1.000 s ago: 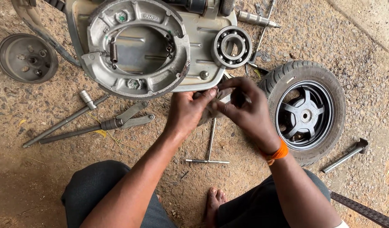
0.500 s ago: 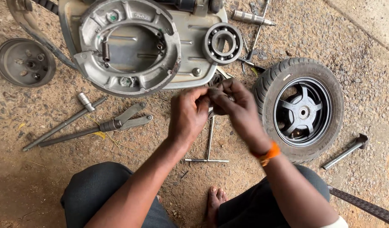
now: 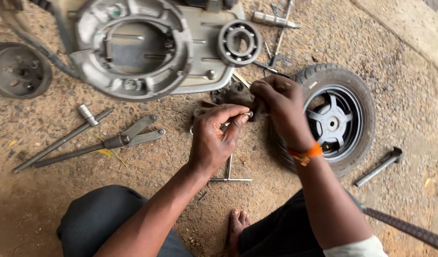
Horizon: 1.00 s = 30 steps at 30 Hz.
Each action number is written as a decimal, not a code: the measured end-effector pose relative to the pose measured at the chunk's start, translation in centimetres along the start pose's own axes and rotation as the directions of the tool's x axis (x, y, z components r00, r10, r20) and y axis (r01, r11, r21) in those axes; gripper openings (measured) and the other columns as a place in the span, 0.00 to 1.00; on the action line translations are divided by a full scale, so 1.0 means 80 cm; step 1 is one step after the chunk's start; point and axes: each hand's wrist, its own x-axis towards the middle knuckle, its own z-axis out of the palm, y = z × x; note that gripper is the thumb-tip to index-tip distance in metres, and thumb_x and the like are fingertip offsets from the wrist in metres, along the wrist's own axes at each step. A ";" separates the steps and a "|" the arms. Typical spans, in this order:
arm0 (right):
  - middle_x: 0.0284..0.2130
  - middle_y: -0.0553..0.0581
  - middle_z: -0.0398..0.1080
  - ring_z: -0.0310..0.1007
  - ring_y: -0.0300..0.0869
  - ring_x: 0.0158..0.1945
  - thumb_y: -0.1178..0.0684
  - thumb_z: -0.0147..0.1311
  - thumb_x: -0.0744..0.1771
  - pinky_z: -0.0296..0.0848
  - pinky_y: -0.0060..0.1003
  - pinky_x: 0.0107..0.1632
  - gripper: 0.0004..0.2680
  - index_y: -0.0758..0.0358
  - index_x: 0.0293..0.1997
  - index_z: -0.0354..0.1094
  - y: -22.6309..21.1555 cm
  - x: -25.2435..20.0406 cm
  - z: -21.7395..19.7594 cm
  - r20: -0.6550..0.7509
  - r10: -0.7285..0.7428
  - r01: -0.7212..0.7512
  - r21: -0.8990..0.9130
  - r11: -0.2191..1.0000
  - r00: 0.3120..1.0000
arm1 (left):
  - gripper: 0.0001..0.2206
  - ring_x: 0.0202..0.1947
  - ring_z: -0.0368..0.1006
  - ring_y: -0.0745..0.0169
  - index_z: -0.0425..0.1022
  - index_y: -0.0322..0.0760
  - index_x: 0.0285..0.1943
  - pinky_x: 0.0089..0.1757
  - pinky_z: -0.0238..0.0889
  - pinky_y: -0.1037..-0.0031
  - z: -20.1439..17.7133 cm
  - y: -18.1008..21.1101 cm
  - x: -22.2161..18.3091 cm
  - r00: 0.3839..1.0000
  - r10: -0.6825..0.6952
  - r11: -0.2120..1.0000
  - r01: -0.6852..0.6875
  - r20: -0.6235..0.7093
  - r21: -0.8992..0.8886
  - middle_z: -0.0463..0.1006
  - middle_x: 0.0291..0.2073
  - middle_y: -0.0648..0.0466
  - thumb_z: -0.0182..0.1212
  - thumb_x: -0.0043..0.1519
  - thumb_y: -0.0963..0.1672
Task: Cleaning and assembling motorcycle clutch and brake components.
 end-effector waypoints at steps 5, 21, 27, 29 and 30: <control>0.34 0.53 0.75 0.73 0.34 0.34 0.59 0.52 0.71 0.72 0.28 0.38 0.07 0.73 0.49 0.73 -0.012 -0.038 0.007 0.084 -0.151 0.146 0.061 0.987 0.985 | 0.06 0.43 0.82 0.61 0.81 0.33 0.49 0.44 0.77 0.73 -0.015 0.007 0.005 0.999 0.027 0.995 -0.024 -0.023 0.099 0.85 0.43 0.48 0.64 0.65 0.39; 0.45 0.62 0.73 0.78 0.50 0.44 0.63 0.64 0.64 0.79 0.40 0.45 0.15 0.58 0.57 0.74 0.019 -0.063 0.047 0.375 -0.653 0.602 -0.783 0.158 0.659 | 0.05 0.37 0.78 0.65 0.82 0.33 0.40 0.43 0.71 0.71 -0.043 -0.031 0.017 0.820 -0.572 0.590 0.431 0.024 -0.683 0.85 0.37 0.48 0.68 0.63 0.42; 0.42 0.58 0.77 0.78 0.39 0.42 0.63 0.55 0.72 0.80 0.31 0.44 0.08 0.67 0.58 0.73 0.015 -0.058 0.033 0.062 -0.430 0.433 -0.218 0.875 0.901 | 0.07 0.40 0.77 0.67 0.83 0.35 0.44 0.45 0.66 0.71 -0.045 -0.027 0.019 0.828 -0.543 0.568 0.486 0.140 -0.664 0.84 0.38 0.51 0.66 0.64 0.44; 0.39 0.56 0.77 0.79 0.38 0.39 0.62 0.53 0.72 0.81 0.31 0.42 0.07 0.67 0.55 0.72 -0.003 -0.068 0.041 0.082 -0.455 0.462 -0.176 0.869 0.887 | 0.07 0.40 0.77 0.68 0.82 0.35 0.45 0.45 0.68 0.72 -0.045 -0.020 0.020 0.821 -0.548 0.568 0.508 0.163 -0.648 0.85 0.37 0.52 0.65 0.64 0.44; 0.36 0.54 0.77 0.80 0.37 0.36 0.61 0.51 0.71 0.82 0.31 0.40 0.06 0.67 0.53 0.72 -0.013 -0.072 0.045 0.106 -0.482 0.493 -0.133 0.860 0.870 | 0.07 0.40 0.78 0.68 0.82 0.35 0.45 0.45 0.70 0.74 -0.045 -0.016 0.021 0.815 -0.551 0.569 0.525 0.180 -0.633 0.85 0.37 0.53 0.64 0.64 0.44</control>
